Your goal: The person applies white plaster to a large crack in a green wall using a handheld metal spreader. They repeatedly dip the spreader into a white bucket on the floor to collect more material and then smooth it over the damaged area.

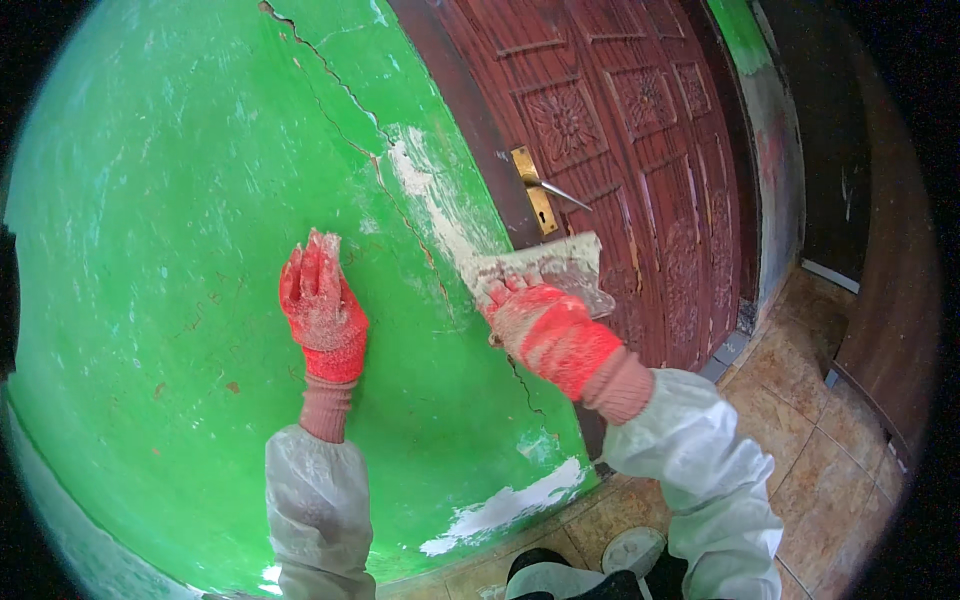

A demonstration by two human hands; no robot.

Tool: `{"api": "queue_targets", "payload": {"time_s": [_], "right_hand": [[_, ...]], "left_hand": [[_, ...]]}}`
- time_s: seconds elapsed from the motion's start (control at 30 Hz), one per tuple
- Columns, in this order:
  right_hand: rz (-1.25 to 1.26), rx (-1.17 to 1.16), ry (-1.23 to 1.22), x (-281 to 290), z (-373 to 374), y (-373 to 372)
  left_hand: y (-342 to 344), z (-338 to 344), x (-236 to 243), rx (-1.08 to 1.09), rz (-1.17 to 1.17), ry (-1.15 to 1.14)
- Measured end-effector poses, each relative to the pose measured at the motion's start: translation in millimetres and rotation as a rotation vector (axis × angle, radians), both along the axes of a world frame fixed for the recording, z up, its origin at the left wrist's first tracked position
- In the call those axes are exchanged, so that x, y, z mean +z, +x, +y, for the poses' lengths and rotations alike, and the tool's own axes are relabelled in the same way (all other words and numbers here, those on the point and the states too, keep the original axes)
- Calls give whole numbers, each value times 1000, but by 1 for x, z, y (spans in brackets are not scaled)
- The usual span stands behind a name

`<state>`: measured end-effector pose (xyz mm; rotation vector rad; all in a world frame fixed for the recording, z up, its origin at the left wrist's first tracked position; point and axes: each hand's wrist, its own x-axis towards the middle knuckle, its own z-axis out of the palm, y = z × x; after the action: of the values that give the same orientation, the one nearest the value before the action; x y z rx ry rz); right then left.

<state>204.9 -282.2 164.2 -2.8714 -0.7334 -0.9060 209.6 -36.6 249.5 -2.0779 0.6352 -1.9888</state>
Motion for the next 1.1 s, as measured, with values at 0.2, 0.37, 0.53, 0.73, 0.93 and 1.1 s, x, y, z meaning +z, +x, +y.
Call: {"api": "queue_targets", "payload": {"time_s": [0.2, 0.37, 0.53, 0.73, 0.93, 1.1], "right_hand": [[-412, 178, 219, 106, -9, -29], [-470, -107, -1, 94, 23, 23], [-181, -6, -27, 81, 7, -5], [-458, 2, 99, 129, 19, 7], [-311, -119, -58, 13, 9, 17], [352, 340, 699, -70, -31, -56]], "left_hand": [[-1, -2, 0, -12, -32, -22], [0, -1, 2, -20, -67, -4], [8, 2, -3, 0, -18, 25], [-4, 2, 3, 19, 2, 24], [12, -10, -7, 167, -66, 29], [19, 19, -11, 59, -283, 182]]}}
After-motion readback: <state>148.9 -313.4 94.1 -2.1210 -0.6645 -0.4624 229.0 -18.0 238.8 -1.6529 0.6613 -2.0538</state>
